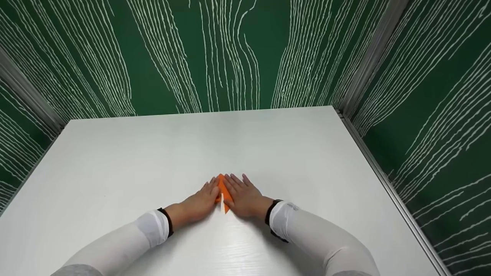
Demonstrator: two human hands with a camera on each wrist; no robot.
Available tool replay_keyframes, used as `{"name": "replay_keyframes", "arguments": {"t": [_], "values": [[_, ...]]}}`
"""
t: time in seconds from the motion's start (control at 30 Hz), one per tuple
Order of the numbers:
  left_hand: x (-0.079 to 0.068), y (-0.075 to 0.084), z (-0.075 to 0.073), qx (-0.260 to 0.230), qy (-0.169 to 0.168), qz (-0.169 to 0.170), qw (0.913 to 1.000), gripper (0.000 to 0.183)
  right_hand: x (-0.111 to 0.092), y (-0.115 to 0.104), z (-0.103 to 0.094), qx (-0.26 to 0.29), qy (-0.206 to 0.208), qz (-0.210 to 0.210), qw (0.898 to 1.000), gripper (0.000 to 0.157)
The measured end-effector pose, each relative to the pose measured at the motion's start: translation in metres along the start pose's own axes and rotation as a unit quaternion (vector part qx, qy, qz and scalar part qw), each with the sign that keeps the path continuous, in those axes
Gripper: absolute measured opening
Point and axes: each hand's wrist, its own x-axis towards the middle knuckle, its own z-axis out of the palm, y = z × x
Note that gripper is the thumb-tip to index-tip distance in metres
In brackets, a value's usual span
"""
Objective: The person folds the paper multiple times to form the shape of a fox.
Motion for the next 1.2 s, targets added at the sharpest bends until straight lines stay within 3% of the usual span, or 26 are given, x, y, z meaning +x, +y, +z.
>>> {"name": "replay_keyframes", "arguments": {"t": [0.23, 0.5, 0.93, 1.2], "values": [[0.001, -0.007, 0.002, -0.054, -0.006, 0.017, 0.9984, 0.076, -0.002, -0.004, -0.001, 0.012, 0.003, -0.029, 1.0, 0.061], [-0.001, -0.009, 0.004, -0.053, -0.018, 0.02, 0.9982, 0.099, 0.0, -0.003, 0.008, 0.026, 0.014, -0.045, 0.999, 0.061], [-0.003, -0.014, 0.0, -0.098, -0.015, 0.009, 0.995, 0.089, -0.002, -0.006, 0.001, 0.03, 0.027, -0.064, 0.997, 0.059], [-0.015, -0.019, -0.002, -0.02, -0.041, 0.012, 0.9989, 0.09, -0.001, -0.001, 0.006, 0.009, 0.019, -0.059, 0.998, 0.059]]}}
